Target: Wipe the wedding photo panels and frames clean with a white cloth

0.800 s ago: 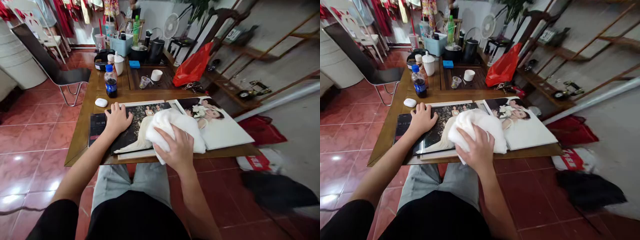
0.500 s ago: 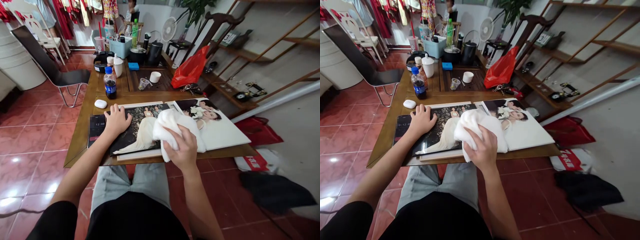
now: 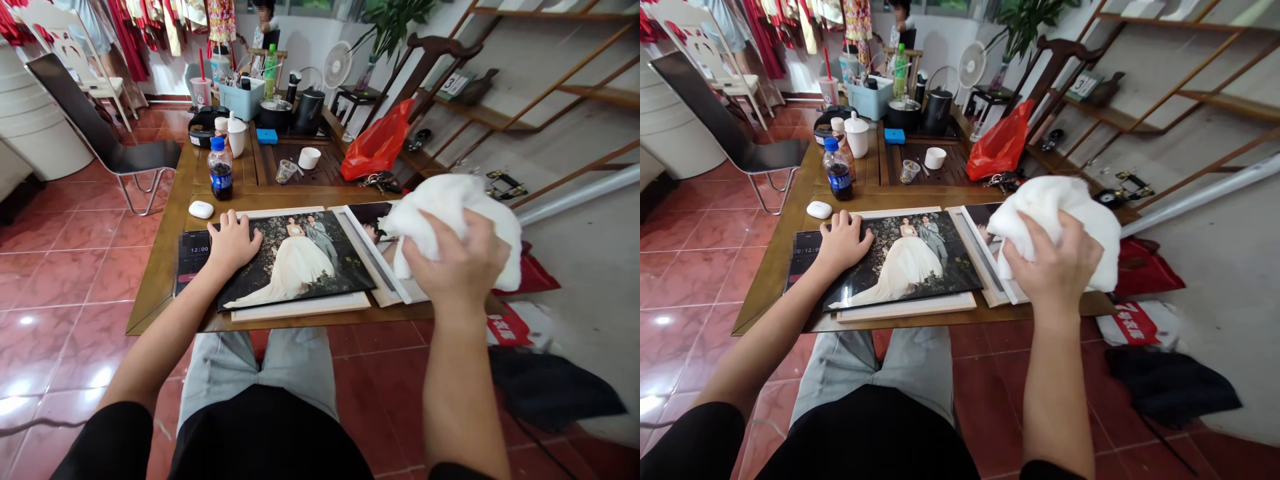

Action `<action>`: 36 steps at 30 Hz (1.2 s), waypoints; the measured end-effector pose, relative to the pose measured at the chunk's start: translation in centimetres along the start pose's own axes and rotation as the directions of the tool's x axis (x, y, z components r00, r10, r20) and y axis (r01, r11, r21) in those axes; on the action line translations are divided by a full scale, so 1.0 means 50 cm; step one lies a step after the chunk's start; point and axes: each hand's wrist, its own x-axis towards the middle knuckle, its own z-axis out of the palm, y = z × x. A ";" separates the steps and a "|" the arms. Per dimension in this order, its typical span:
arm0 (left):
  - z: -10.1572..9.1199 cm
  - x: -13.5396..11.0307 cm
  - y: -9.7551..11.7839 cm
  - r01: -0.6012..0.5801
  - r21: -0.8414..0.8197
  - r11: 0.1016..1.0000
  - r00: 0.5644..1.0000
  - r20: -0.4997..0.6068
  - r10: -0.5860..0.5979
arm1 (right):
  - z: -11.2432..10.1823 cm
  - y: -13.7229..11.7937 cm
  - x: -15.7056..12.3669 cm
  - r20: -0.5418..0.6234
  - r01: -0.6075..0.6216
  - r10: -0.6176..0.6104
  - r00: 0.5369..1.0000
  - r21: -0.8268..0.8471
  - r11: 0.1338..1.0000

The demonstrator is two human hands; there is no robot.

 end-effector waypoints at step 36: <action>-0.063 -0.119 -0.140 0.221 -0.459 0.860 0.958 0.266 -0.104 | 0.123 -0.070 0.036 0.665 -0.335 -0.031 0.746 0.416 0.846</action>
